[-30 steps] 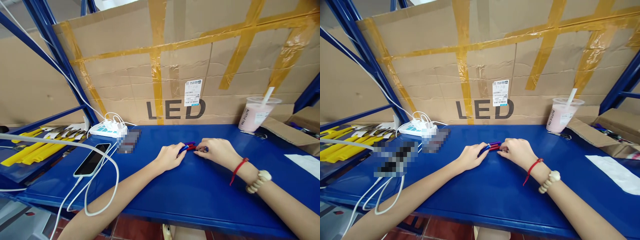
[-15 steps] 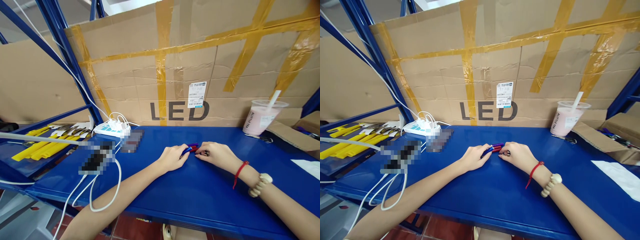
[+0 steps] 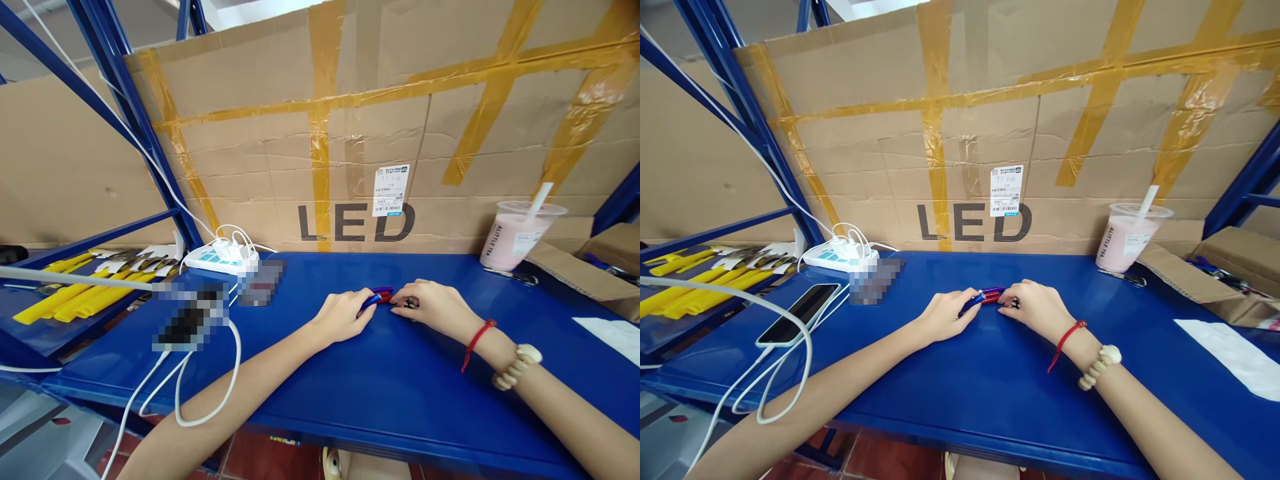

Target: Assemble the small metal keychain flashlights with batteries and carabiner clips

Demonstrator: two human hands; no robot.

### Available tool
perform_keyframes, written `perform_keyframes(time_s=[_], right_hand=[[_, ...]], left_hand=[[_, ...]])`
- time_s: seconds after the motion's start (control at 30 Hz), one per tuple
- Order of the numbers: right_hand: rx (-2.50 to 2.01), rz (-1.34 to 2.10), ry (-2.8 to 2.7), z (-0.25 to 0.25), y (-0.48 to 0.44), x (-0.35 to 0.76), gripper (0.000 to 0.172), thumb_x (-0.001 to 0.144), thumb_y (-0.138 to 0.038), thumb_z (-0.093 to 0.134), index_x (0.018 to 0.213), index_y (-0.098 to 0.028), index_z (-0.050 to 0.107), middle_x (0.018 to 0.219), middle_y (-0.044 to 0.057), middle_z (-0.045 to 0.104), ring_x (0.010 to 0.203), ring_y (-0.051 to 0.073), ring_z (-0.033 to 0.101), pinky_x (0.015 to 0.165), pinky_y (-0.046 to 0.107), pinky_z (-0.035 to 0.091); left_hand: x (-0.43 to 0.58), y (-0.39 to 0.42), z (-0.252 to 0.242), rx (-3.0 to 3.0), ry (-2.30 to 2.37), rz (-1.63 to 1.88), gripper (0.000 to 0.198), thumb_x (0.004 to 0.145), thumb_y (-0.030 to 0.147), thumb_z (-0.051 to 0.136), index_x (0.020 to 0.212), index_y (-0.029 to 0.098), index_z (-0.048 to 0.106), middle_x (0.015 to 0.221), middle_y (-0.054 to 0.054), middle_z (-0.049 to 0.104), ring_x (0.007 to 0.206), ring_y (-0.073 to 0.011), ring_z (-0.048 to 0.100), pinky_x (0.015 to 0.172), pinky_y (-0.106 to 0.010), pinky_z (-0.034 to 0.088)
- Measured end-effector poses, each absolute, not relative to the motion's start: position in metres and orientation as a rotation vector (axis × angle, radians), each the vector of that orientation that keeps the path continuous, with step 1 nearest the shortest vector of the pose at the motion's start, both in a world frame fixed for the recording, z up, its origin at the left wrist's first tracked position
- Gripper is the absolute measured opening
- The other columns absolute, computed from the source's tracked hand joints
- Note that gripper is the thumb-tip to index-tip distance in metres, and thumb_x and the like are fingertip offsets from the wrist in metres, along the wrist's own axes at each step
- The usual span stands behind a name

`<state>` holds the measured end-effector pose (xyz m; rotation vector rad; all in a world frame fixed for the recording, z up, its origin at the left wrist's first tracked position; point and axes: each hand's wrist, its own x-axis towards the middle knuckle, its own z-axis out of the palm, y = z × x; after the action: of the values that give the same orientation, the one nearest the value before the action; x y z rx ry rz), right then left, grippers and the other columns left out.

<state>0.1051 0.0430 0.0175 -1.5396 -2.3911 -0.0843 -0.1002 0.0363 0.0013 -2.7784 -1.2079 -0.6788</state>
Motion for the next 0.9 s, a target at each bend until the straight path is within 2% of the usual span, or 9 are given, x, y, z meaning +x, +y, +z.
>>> perform_keyframes(time_s=[0.17,0.6,0.9], right_hand=[[-1.504,-0.079,-2.417,0.0183,0.0424,0.1047,0.011,0.076,-0.033,0.057,0.075,-0.029,0.067,0.078,-0.003,0.066,0.075,0.015,0.058,0.056,0.022,0.038],[-1.445,0.054,-2.457,0.0159,0.0415,0.0993,0.014,0.078,-0.030,0.054,0.083,-0.030,0.066,0.085,-0.002,0.064,0.081,0.016,0.058,0.063,0.024,0.042],[-1.337,0.104,-2.492,0.0166,0.0394,0.0977,0.015,0.076,-0.028,0.053,0.083,-0.028,0.066,0.086,0.001,0.063,0.077,0.015,0.058,0.062,0.023,0.045]], left_hand=[[-0.1004,0.0380,0.0004,-2.781,-1.202,-0.679,0.025,0.090,0.034,0.030,0.105,0.020,0.046,0.092,-0.001,0.065,0.078,-0.0167,0.061,0.055,-0.023,0.041],[-0.0998,0.0364,0.0027,-2.826,-1.227,-0.661,0.025,0.090,0.032,0.032,0.108,0.021,0.046,0.096,-0.003,0.064,0.081,-0.0157,0.061,0.061,-0.023,0.044],[-0.1000,0.0363,0.0025,-2.819,-1.229,-0.645,0.026,0.090,0.032,0.031,0.108,0.020,0.046,0.094,-0.003,0.064,0.080,-0.0160,0.061,0.060,-0.023,0.044]])
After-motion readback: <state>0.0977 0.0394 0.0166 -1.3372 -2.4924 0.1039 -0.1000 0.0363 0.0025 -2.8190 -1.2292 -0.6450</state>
